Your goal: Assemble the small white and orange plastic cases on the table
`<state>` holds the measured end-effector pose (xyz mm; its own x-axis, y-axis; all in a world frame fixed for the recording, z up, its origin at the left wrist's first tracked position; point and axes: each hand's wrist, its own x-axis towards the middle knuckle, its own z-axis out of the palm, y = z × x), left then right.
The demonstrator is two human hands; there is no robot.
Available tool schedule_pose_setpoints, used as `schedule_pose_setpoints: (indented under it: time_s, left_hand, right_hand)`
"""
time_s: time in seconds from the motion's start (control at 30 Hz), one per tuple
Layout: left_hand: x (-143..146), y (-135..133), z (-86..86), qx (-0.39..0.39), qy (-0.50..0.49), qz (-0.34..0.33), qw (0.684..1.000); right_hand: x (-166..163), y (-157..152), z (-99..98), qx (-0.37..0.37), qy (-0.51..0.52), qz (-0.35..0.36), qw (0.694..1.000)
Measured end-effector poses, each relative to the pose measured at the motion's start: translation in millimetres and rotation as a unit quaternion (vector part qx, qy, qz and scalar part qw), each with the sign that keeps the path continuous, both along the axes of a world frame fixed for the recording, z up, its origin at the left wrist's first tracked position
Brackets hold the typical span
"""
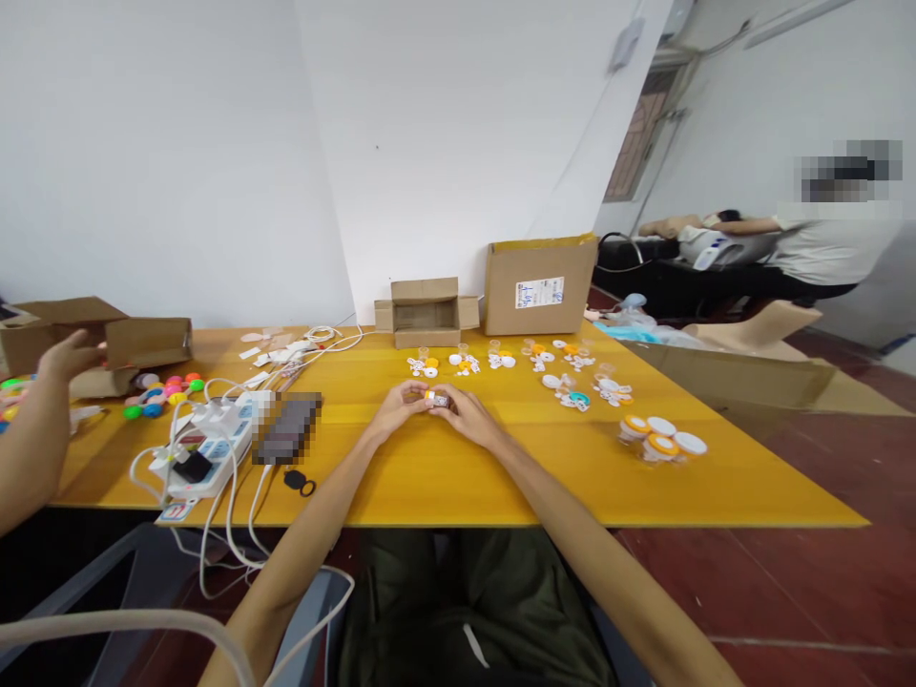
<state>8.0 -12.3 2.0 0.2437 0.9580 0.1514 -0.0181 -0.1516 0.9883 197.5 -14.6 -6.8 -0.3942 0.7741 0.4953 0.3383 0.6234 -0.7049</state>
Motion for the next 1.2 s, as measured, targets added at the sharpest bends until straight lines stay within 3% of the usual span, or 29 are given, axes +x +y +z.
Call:
schedule_pose_setpoints:
  time_s: [0.3, 1.2]
  left_hand:
    - [2, -2, 2.8, -0.023, -0.013, -0.006, 1.000]
    - [3, -10, 15.7, 0.012, 0.041, -0.026, 0.999]
  right_hand:
    - [0, -2, 3.3, 0.007, 0.014, -0.025, 1.000]
    - [3, 1, -3.5, 0.088, -0.017, -0.018, 0.996]
